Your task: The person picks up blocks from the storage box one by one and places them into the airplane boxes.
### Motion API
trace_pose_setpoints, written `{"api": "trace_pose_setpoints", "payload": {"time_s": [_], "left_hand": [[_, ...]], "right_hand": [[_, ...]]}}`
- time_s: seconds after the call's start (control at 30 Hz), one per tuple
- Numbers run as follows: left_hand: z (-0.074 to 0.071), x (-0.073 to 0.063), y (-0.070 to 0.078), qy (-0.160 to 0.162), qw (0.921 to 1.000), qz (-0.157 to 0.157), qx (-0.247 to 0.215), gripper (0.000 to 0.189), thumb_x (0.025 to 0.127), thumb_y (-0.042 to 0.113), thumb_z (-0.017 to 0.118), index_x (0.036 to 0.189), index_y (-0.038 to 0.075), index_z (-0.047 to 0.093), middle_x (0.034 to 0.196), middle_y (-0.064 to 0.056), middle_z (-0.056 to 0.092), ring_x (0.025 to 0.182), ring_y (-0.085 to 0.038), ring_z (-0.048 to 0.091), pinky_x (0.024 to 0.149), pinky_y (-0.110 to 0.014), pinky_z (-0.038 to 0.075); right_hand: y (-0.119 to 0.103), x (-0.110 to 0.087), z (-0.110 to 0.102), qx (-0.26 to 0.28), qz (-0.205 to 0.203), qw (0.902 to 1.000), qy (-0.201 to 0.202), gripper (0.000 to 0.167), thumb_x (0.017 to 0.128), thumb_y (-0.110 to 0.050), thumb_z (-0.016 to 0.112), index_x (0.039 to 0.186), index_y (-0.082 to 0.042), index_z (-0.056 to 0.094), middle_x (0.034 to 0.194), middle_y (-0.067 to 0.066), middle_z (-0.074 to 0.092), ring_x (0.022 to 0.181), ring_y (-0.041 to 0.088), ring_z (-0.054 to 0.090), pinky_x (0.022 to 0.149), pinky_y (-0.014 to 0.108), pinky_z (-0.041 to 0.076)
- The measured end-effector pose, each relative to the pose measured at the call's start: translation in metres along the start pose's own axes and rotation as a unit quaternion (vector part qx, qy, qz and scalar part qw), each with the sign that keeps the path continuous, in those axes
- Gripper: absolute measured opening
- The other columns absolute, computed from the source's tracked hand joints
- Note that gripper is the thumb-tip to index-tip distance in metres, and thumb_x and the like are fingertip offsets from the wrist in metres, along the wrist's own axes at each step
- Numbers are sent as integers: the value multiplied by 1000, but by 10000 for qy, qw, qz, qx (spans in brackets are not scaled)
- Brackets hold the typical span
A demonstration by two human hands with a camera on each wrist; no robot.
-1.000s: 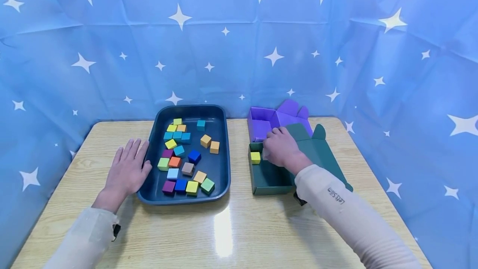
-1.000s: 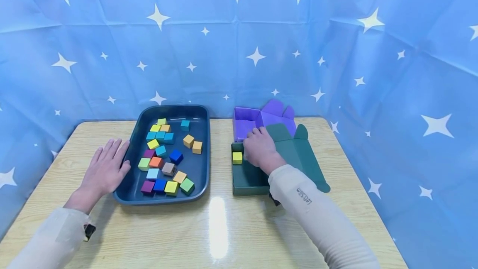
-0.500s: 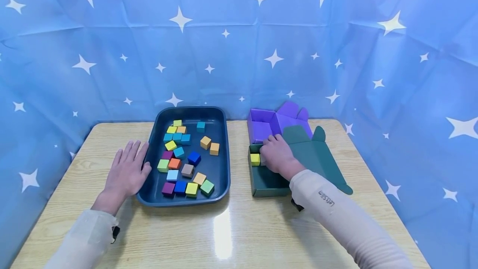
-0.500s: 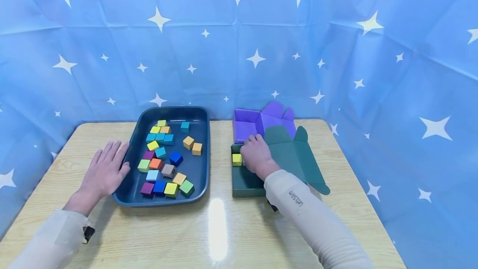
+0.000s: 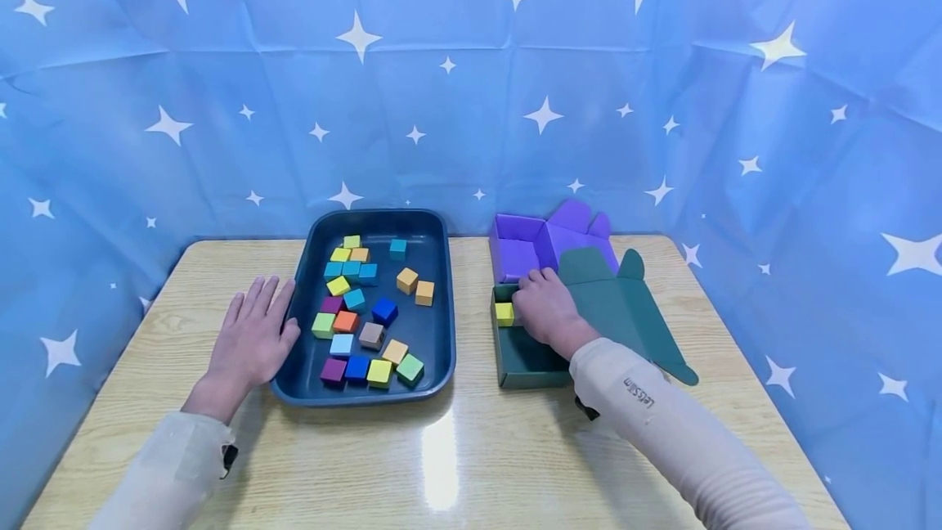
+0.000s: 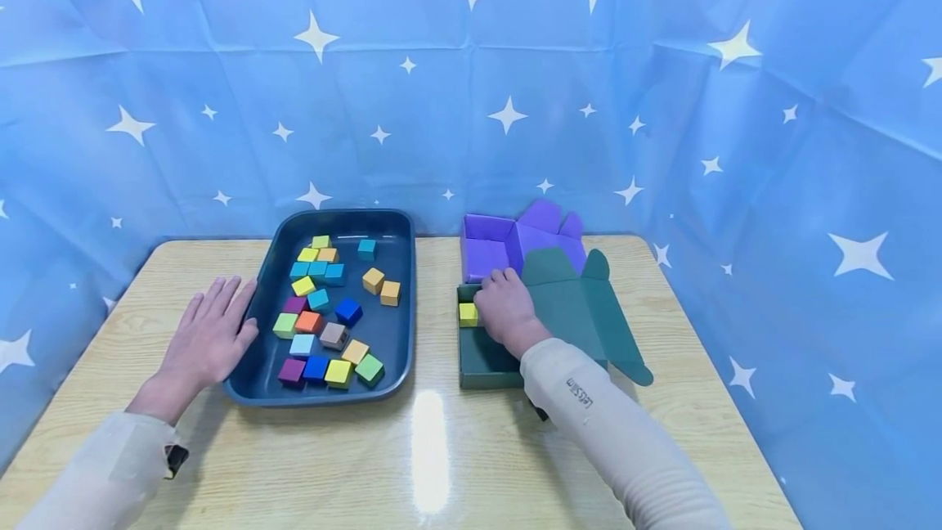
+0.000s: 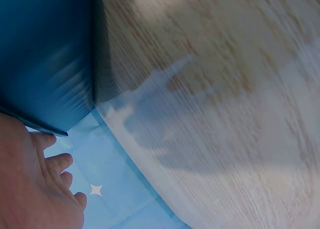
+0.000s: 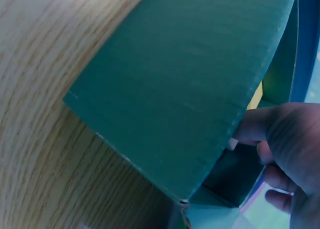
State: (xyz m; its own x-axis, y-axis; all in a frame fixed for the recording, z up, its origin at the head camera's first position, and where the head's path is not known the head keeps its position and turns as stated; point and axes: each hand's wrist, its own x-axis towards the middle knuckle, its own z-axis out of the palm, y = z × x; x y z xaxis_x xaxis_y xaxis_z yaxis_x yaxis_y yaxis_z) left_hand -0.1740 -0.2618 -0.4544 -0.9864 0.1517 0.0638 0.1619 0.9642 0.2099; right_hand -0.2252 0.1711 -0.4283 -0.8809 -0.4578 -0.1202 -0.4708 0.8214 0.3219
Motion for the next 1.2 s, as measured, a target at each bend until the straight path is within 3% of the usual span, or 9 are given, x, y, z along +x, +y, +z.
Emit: {"api": "trace_pose_setpoints", "payload": {"time_s": [0.23,0.57,0.67,0.8,0.87,1.07,1.2], "left_hand": [[0,0,0,8,10000,-3,-8,62,102,31,34,156,6,16,159,-26,17,148,-45,7,118,-65,6],[-1,0,0,-15,10000,-13,-3,62,102,31,35,156,6,16,159,-26,16,148,-45,7,118,-65,6],[-1,0,0,-46,10000,-13,-15,62,102,31,35,156,6,16,160,-26,15,148,-45,6,118,-65,6],[-2,1,1,-75,10000,-18,-35,62,102,30,35,156,6,16,160,-25,14,149,-45,6,118,-65,5],[-1,1,0,-85,10000,-22,-37,62,102,30,35,156,6,15,160,-25,14,149,-45,5,118,-64,5],[-1,1,0,-100,9999,-28,-56,62,102,30,35,156,7,14,161,-25,13,149,-44,4,119,-64,4],[-1,1,0,-95,9999,-33,-50,62,102,31,35,156,7,14,161,-25,13,149,-44,5,118,-64,4]], "right_hand": [[1,-1,-4,-14,38,10000,83,12,90,-18,64,80,-17,70,91,3,65,85,23,48,79,38,35],[0,-1,-41,354,81,9980,526,19,86,-33,72,89,-14,74,92,3,65,88,24,49,82,38,38],[-7,1,-52,590,37,9964,610,22,86,-35,73,98,-16,75,99,2,67,93,24,51,88,39,40],[-26,7,-60,984,-195,9930,617,33,86,-37,72,115,-21,71,110,1,66,103,23,52,97,41,40],[-39,11,-62,1213,-346,9902,594,36,86,-40,72,117,-21,70,112,0,64,109,22,52,102,42,39],[-82,16,-63,1394,-843,9857,432,39,87,-48,69,116,-22,71,116,-2,64,110,19,51,104,41,40],[-110,14,-63,1159,-795,9899,211,42,87,-58,63,109,-23,73,113,-4,65,104,18,49,99,39,41]]}}
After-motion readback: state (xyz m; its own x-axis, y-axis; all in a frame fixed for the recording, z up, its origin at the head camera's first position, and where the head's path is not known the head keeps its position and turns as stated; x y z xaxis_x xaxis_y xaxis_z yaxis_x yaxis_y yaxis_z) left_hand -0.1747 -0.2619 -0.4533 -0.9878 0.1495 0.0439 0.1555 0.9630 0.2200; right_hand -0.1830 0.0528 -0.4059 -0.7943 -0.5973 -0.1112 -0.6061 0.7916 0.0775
